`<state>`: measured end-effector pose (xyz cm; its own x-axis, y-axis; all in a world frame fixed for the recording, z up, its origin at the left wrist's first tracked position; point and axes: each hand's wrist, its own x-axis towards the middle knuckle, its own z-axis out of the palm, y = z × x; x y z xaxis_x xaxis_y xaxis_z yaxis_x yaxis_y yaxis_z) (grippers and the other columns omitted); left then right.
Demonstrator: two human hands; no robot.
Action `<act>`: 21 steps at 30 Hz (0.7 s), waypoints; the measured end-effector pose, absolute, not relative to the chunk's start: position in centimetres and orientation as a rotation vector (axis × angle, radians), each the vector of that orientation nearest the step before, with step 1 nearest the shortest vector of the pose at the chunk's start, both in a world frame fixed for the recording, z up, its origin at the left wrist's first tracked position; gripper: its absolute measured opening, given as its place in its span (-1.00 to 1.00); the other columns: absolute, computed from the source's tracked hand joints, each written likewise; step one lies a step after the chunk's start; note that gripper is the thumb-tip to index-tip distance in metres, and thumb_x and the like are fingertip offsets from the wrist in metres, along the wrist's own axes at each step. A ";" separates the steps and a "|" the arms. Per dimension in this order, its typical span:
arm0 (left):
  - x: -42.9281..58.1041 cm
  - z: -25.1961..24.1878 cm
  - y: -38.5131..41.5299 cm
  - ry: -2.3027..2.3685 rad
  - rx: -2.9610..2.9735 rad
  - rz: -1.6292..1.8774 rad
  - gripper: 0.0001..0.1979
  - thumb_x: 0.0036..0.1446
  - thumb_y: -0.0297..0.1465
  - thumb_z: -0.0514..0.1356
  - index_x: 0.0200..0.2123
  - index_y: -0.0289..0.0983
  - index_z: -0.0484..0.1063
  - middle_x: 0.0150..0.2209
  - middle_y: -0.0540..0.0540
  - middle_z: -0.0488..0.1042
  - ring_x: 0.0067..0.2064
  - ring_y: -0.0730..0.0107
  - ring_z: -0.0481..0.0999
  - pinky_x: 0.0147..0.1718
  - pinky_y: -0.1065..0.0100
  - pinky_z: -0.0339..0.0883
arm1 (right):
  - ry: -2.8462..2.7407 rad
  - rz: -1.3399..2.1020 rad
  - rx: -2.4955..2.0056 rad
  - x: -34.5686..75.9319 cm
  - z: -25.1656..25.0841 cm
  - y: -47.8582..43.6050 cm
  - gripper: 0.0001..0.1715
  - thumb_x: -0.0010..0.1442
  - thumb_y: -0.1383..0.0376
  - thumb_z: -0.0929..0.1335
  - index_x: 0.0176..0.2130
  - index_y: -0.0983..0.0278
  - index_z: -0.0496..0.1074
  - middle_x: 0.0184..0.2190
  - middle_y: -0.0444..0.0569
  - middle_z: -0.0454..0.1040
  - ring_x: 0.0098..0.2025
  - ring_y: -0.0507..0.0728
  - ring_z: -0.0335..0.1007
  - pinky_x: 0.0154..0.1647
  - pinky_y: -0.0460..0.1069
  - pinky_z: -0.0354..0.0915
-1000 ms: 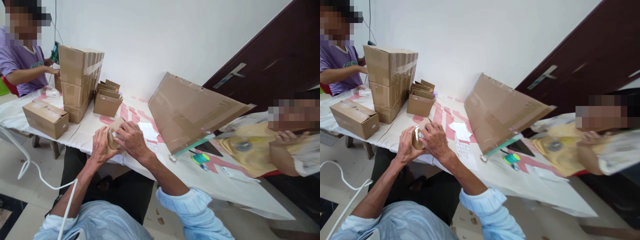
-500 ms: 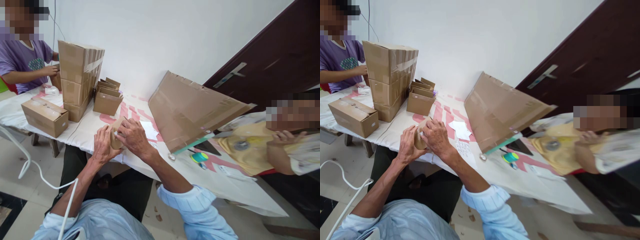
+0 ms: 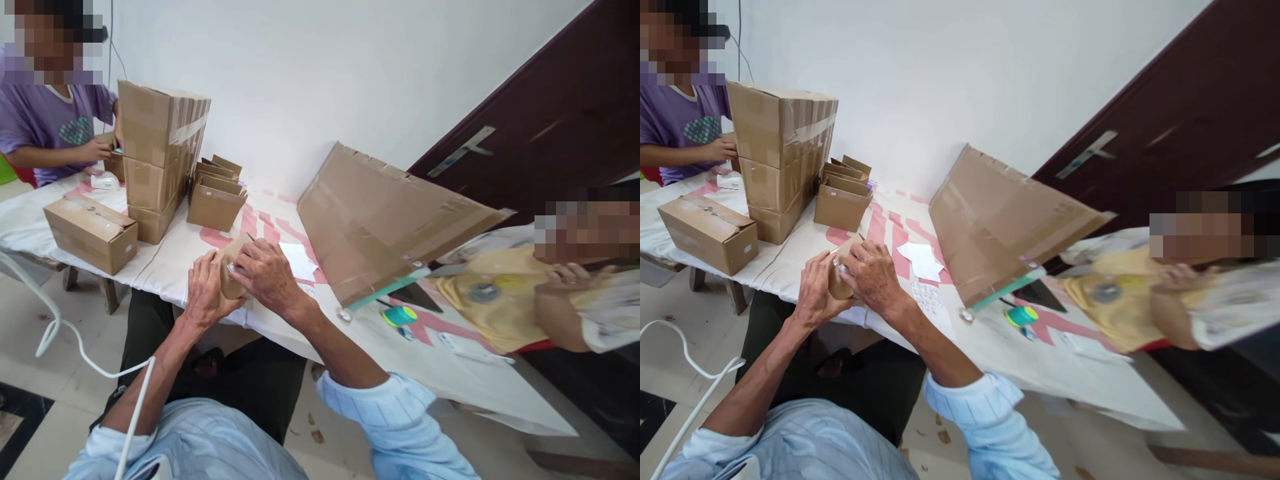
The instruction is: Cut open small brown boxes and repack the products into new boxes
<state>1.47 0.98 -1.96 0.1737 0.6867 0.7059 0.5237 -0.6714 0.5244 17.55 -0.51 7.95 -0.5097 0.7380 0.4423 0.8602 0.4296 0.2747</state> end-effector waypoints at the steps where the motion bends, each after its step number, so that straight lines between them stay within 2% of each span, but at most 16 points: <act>1: 1.5 -2.0 1.0 1.185 2.281 1.512 0.08 -0.15 -0.19 0.60 0.39 -0.25 0.21 0.34 -0.45 0.36 0.33 -0.36 0.38 0.23 -0.21 0.34 | -2.439 -0.681 -1.398 17.5 8.0 -0.5 -0.88 0.40 0.25 0.45 -0.16 0.23 0.62 -0.17 0.06 0.55 -0.03 0.27 0.35 -0.02 0.12 0.15; 12: 1.3 -1.8 1.0 1.183 2.293 1.517 0.10 -0.18 -0.24 0.60 0.39 -0.26 0.19 0.33 -0.46 0.37 0.32 -0.36 0.39 0.23 -0.19 0.34 | -2.486 -0.731 -1.406 16.8 8.2 -0.4 -0.83 0.41 0.31 0.41 -0.20 0.25 0.64 -0.25 0.07 0.58 -0.06 0.27 0.32 -0.03 0.14 0.13; 21: 1.3 -1.8 0.9 1.206 2.305 1.514 0.04 -0.09 -0.17 0.55 0.40 -0.27 0.20 0.32 -0.45 0.38 0.31 -0.32 0.40 0.23 -0.16 0.34 | -2.517 -0.746 -1.441 16.5 8.5 -0.9 -0.82 0.42 0.30 0.41 -0.18 0.27 0.65 -0.20 0.10 0.60 -0.04 0.27 0.32 -0.02 0.13 0.11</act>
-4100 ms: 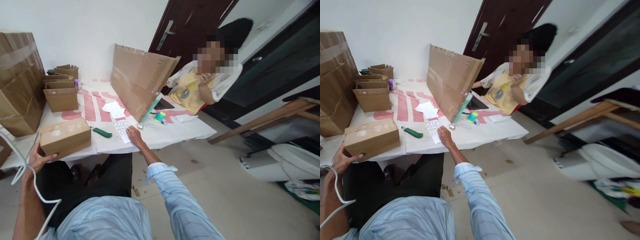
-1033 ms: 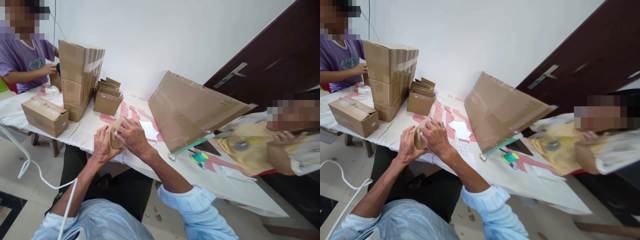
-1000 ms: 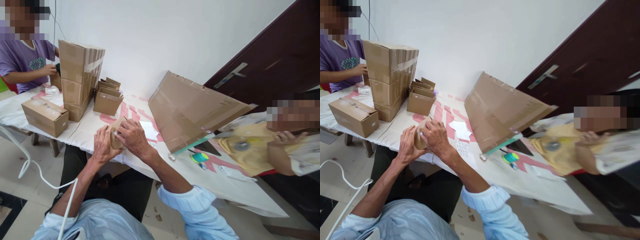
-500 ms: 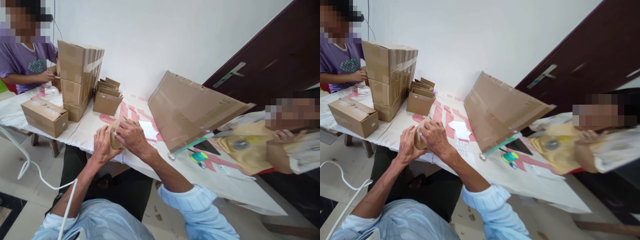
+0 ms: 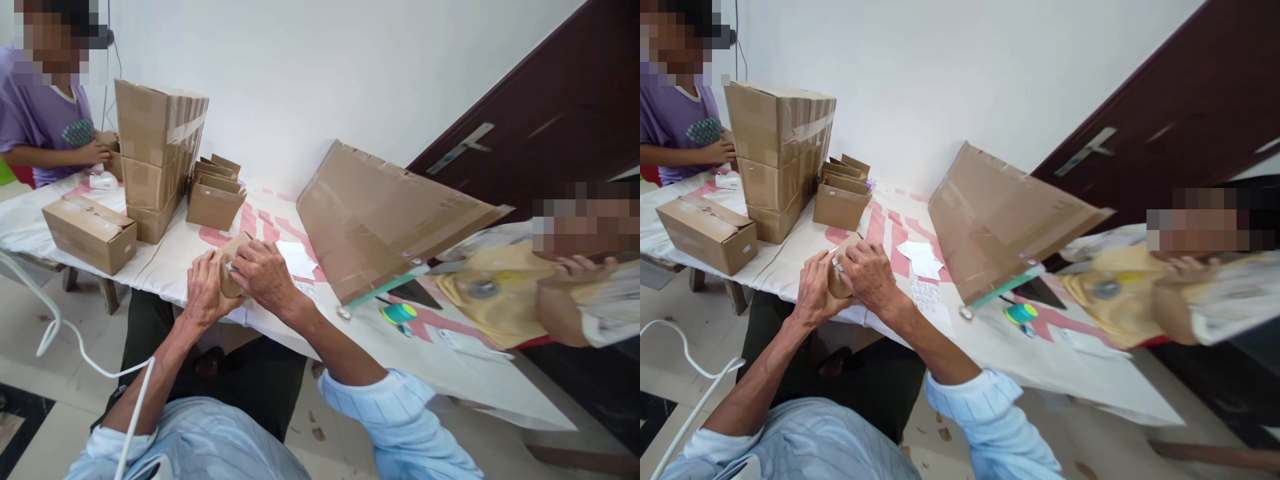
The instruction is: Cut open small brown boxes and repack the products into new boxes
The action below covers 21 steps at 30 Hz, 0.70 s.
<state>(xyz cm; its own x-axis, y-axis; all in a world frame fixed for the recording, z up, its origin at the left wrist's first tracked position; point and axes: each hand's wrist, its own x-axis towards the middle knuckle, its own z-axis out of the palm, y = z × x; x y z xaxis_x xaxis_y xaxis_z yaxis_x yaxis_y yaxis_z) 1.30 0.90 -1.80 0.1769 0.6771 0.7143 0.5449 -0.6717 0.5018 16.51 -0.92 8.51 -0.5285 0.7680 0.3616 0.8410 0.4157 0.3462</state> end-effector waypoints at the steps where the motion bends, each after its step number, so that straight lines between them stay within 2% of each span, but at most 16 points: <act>1: 1.3 -1.8 0.9 1.211 2.305 1.505 0.04 -0.08 -0.15 0.55 0.40 -0.26 0.20 0.33 -0.44 0.37 0.31 -0.31 0.40 0.23 -0.15 0.34 | -2.524 -0.739 -1.446 16.4 8.6 -0.9 -0.83 0.41 0.30 0.42 -0.19 0.27 0.66 -0.21 0.10 0.60 -0.05 0.27 0.32 -0.02 0.13 0.11; 7: 1.1 -1.8 1.0 1.212 2.312 1.478 0.05 -0.06 -0.10 0.54 0.41 -0.28 0.19 0.34 -0.46 0.36 0.32 -0.33 0.39 0.22 -0.17 0.34 | -2.551 -0.741 -1.408 16.1 8.2 -0.6 -0.75 0.40 0.41 0.37 -0.27 0.27 0.65 -0.30 0.08 0.57 -0.11 0.25 0.32 -0.06 0.13 0.10; 12: 1.1 -1.7 0.9 1.200 2.316 1.488 0.02 -0.05 -0.14 0.53 0.40 -0.29 0.21 0.33 -0.45 0.37 0.33 -0.31 0.38 0.24 -0.16 0.33 | -2.537 -0.816 -1.337 16.1 7.3 -0.2 -0.73 0.37 0.48 0.34 -0.24 0.30 0.65 -0.37 0.08 0.52 -0.17 0.25 0.27 -0.12 0.12 0.07; 21: 1.2 -1.5 0.9 1.206 2.304 1.494 0.00 -0.01 -0.07 0.50 0.41 -0.27 0.22 0.32 -0.45 0.37 0.32 -0.31 0.40 0.24 -0.17 0.33 | -2.518 -0.925 -1.267 16.5 6.8 0.0 -0.73 0.38 0.48 0.32 -0.27 0.31 0.61 -0.36 0.10 0.49 -0.18 0.26 0.24 -0.13 0.12 0.07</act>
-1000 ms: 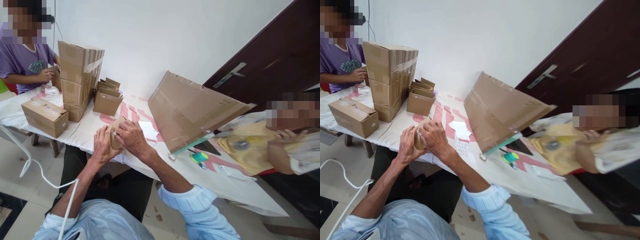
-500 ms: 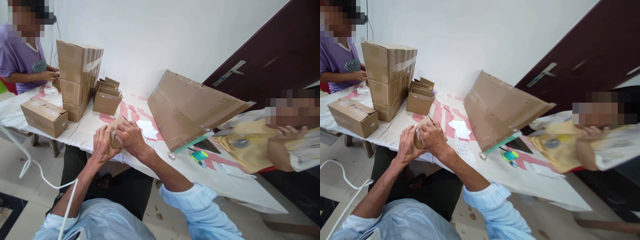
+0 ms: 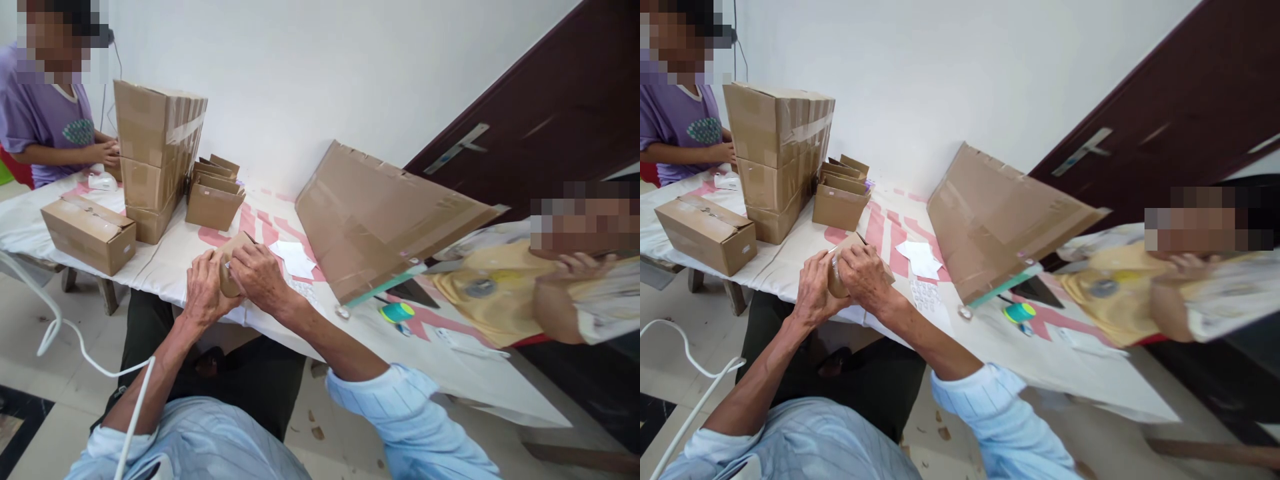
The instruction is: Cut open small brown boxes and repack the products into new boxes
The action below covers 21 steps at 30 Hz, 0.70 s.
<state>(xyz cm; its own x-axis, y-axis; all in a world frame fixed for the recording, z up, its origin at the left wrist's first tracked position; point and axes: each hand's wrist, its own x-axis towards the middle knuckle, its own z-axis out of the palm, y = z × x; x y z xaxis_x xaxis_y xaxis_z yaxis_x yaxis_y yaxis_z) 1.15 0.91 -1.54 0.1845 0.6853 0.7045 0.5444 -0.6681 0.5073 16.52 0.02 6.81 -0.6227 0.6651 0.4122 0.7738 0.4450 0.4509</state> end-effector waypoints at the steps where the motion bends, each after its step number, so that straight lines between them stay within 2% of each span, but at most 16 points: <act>1: 1.2 -1.5 0.9 1.206 2.306 1.493 0.00 0.00 -0.07 0.50 0.41 -0.27 0.22 0.32 -0.45 0.37 0.31 -0.31 0.40 0.24 -0.18 0.32 | -2.512 -0.922 -1.272 16.6 6.8 0.0 -0.72 0.39 0.48 0.32 -0.27 0.31 0.60 -0.35 0.10 0.50 -0.18 0.26 0.24 -0.13 0.12 0.07; 9: 1.2 -1.8 1.2 1.216 2.317 1.484 0.01 -0.02 -0.07 0.51 0.40 -0.31 0.22 0.33 -0.47 0.38 0.31 -0.32 0.39 0.22 -0.16 0.33 | -2.521 -0.863 -1.265 16.9 7.3 -0.2 -0.74 0.44 0.38 0.34 -0.28 0.30 0.60 -0.32 0.10 0.51 -0.14 0.26 0.27 -0.09 0.12 0.11; 15: 1.0 -1.7 1.2 1.202 2.339 1.465 0.01 0.00 -0.05 0.50 0.40 -0.32 0.20 0.34 -0.49 0.36 0.31 -0.32 0.39 0.21 -0.16 0.34 | -2.516 -0.851 -1.308 16.8 7.2 -0.2 -0.68 0.44 0.45 0.31 -0.32 0.28 0.59 -0.33 0.09 0.52 -0.15 0.25 0.27 -0.09 0.11 0.10; 21: 1.2 -1.6 1.1 1.209 2.319 1.493 0.00 0.01 -0.05 0.50 0.39 -0.31 0.21 0.32 -0.48 0.37 0.31 -0.31 0.39 0.23 -0.17 0.33 | -2.481 -0.789 -1.329 16.8 7.0 0.0 -0.72 0.45 0.43 0.30 -0.24 0.30 0.59 -0.27 0.10 0.52 -0.12 0.26 0.28 -0.05 0.11 0.12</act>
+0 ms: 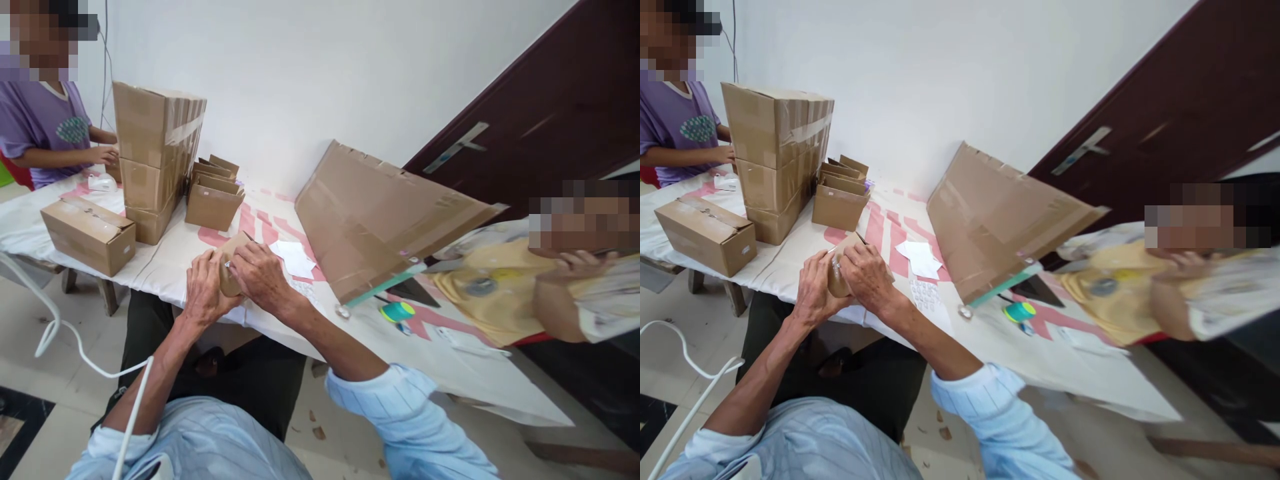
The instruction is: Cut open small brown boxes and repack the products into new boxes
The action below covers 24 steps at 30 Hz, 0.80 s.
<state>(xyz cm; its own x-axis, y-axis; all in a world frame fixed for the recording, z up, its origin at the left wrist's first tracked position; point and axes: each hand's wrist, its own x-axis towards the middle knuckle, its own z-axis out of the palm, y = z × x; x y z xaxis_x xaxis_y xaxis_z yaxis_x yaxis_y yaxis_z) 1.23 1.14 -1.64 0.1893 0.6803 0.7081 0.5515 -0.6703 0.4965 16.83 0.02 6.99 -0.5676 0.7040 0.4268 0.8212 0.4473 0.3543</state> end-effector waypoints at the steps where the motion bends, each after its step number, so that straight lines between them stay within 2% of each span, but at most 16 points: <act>1: 1.3 -1.6 1.1 1.213 2.314 1.498 0.00 0.00 -0.05 0.50 0.39 -0.31 0.21 0.32 -0.48 0.37 0.31 -0.32 0.39 0.23 -0.17 0.33 | -2.475 -0.783 -1.337 16.9 7.0 0.0 -0.71 0.46 0.43 0.29 -0.23 0.30 0.59 -0.26 0.10 0.52 -0.12 0.26 0.28 -0.05 0.11 0.12; 5: 1.4 -1.6 1.1 1.218 2.305 1.506 0.01 -0.04 -0.09 0.52 0.39 -0.30 0.22 0.31 -0.46 0.38 0.31 -0.32 0.39 0.22 -0.16 0.33 | -2.460 -0.775 -1.369 16.9 7.1 -0.1 -0.71 0.46 0.42 0.30 -0.24 0.29 0.59 -0.26 0.10 0.54 -0.11 0.26 0.29 -0.05 0.10 0.13; 12: 1.3 -1.5 1.0 1.247 2.292 1.478 -0.02 -0.03 -0.13 0.51 0.39 -0.29 0.24 0.31 -0.46 0.37 0.31 -0.30 0.39 0.21 -0.16 0.35 | -2.493 -0.782 -1.355 16.9 7.5 -0.4 -0.87 0.41 0.33 0.40 -0.18 0.29 0.60 -0.22 0.11 0.55 -0.07 0.28 0.31 -0.04 0.11 0.15; 17: 1.2 -1.6 1.1 1.230 2.299 1.474 0.03 -0.08 -0.14 0.54 0.39 -0.30 0.23 0.32 -0.47 0.36 0.32 -0.32 0.38 0.21 -0.17 0.35 | -2.458 -0.782 -1.379 17.1 7.6 -0.2 -0.85 0.42 0.30 0.41 -0.12 0.30 0.60 -0.17 0.12 0.56 -0.06 0.28 0.31 -0.04 0.11 0.14; 24: 1.2 -1.7 1.1 1.228 2.303 1.493 0.04 -0.07 -0.10 0.55 0.39 -0.32 0.22 0.32 -0.48 0.37 0.31 -0.33 0.39 0.22 -0.16 0.35 | -2.488 -0.785 -1.345 16.9 7.3 0.0 -0.75 0.45 0.36 0.34 -0.23 0.27 0.61 -0.29 0.07 0.53 -0.11 0.25 0.28 -0.03 0.10 0.12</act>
<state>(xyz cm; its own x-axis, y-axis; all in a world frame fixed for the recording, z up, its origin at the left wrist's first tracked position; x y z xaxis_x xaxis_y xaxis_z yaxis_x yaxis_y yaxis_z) 1.19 1.08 -1.65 0.1773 0.6895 0.7022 0.5559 -0.6589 0.5067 16.94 -0.04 7.25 -0.5631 0.7139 0.4163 0.8235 0.4427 0.3547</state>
